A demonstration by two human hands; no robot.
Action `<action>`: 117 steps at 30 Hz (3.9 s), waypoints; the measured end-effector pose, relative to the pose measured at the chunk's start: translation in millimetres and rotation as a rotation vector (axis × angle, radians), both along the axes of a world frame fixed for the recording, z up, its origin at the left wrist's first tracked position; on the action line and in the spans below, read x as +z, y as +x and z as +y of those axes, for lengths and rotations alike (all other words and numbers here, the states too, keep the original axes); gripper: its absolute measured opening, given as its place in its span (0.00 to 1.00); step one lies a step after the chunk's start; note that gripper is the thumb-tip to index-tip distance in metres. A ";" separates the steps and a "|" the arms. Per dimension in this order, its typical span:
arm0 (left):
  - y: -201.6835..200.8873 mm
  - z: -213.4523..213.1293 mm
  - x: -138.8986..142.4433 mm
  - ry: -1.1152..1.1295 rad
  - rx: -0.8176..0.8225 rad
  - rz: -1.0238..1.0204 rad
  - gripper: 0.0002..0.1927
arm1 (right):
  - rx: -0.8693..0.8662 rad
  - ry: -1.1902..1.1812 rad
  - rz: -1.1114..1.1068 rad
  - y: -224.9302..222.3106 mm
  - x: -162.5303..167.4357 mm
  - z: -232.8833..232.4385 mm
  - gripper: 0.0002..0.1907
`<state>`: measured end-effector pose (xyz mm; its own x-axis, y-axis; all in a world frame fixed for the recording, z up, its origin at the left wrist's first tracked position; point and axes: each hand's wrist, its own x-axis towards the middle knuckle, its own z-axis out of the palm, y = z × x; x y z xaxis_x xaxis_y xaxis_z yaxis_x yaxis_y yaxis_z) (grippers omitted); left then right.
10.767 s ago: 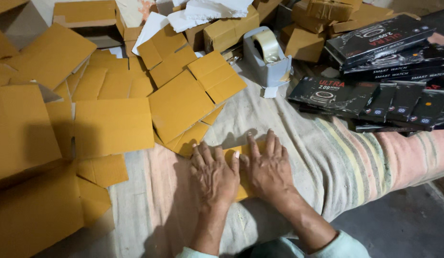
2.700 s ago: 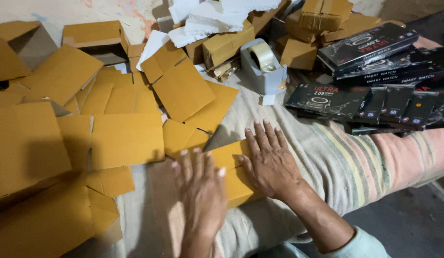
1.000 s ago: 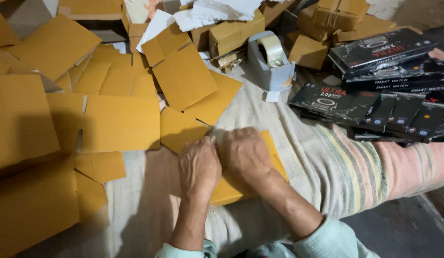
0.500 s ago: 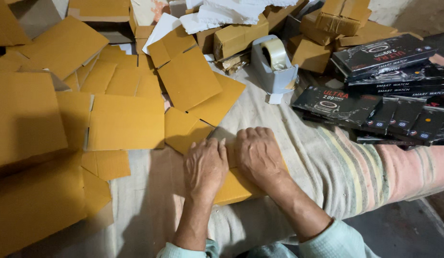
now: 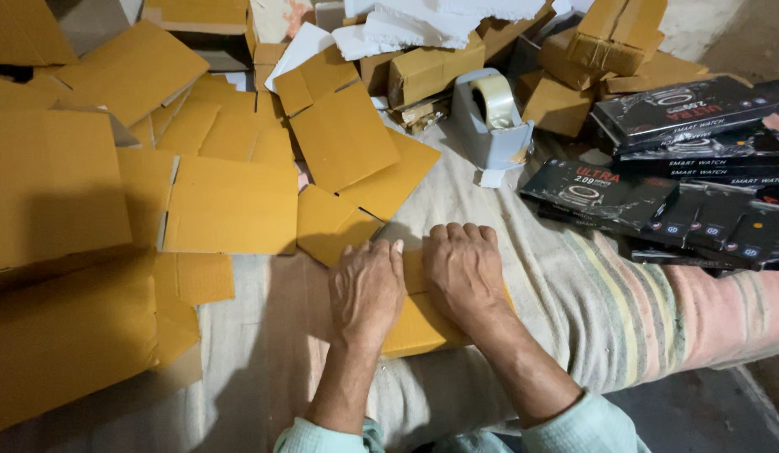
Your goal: The person folds flat pre-cut cardboard box blanks into open rectangular boxes, pressing the side panels and creases flat with both hands, and sets each finished box aside on the cloth-covered work surface among a pile of unfolded blanks.
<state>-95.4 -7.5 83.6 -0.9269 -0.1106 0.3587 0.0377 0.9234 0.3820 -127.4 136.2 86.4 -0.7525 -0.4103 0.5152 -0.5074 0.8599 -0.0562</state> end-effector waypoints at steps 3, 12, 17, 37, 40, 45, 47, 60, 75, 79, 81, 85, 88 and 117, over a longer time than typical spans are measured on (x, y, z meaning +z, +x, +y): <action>0.1 0.5 1.6 -0.038 0.001 -0.040 0.22 | 0.040 0.022 -0.044 1.7 -0.5 1.1 0.13; -1.8 -2.1 -6.3 0.025 0.008 -0.011 0.18 | -0.139 0.032 -0.065 2.5 4.3 -2.3 0.09; 0.1 -2.0 -8.6 -0.056 -0.054 0.032 0.16 | 0.079 0.085 -0.218 7.4 7.8 -0.2 0.14; -2.2 -3.5 -2.3 0.012 -0.105 -0.033 0.18 | -0.031 0.006 -0.139 8.0 0.2 14.1 0.11; 1.1 -2.9 0.1 -0.042 -0.136 -0.067 0.17 | 0.021 -0.009 -0.148 10.6 1.4 14.5 0.11; 4.9 -3.0 1.9 -0.044 -0.172 0.040 0.13 | 0.294 -0.093 -0.010 14.0 5.5 13.8 0.18; 3.6 -3.7 0.2 -0.060 -0.158 0.002 0.14 | 0.250 -0.085 -0.091 12.7 5.8 12.5 0.13; 3.1 10.8 -3.0 -0.122 0.046 -0.019 0.19 | 0.117 0.070 -0.007 7.4 2.8 6.0 0.15; 14.0 27.2 2.8 -0.200 0.110 0.010 0.15 | 0.032 0.004 -0.173 5.6 3.7 9.4 0.16; 14.5 25.6 3.6 -0.129 0.093 -0.014 0.14 | -0.051 -0.002 -0.175 1.9 2.1 11.1 0.14; 12.8 21.8 3.1 -0.089 0.095 -0.044 0.13 | -0.096 -0.045 -0.185 1.2 2.0 12.1 0.10; 13.2 18.8 0.3 -0.123 0.046 0.015 0.12 | 0.124 -0.072 -0.069 7.8 3.6 11.9 0.09; 14.6 18.8 -1.4 -0.157 0.013 0.084 0.13 | 0.222 -0.107 -0.147 12.3 6.3 10.5 0.10; 41.0 28.7 -11.1 -0.144 0.124 -0.010 0.29 | -0.077 -0.055 -0.126 38.0 -11.0 1.8 0.34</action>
